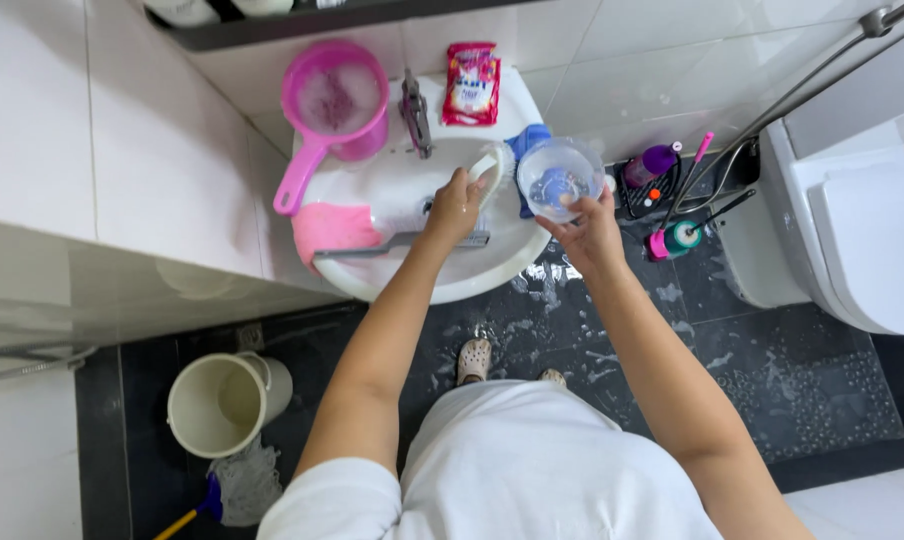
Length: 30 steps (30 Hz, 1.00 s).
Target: The person cleans a white toilet in a bathroom using a white brush and a clear plastic container filled with water. They scrub the toilet tank, the seat, and the bowl, repeatedly rinsing the brush in the sink and refilling the container with water from the tap.
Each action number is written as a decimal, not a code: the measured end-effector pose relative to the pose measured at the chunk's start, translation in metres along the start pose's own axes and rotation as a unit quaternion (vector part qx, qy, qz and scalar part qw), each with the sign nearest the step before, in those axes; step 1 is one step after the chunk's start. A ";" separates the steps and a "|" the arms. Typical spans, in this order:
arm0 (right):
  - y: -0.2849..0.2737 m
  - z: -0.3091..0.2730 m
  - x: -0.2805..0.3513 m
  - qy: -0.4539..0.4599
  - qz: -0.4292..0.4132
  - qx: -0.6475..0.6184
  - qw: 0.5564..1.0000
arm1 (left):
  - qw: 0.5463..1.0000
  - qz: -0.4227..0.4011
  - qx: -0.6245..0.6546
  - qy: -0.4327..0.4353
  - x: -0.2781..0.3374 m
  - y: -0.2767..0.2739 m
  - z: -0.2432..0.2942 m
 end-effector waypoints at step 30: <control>-0.278 -0.245 0.030 -0.175 0.116 -0.153 0.966 | 0.925 -0.038 0.054 0.375 -0.051 0.256 0.367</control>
Point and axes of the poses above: each hand's wrist, its own x-axis away from the middle knuckle, its own y-axis out of the palm, z = x × y, the point moved 9 cm from there along -x, towards the middle knuckle, and after that the axes turned 11 degrees about -x, right-handed, at the moved point
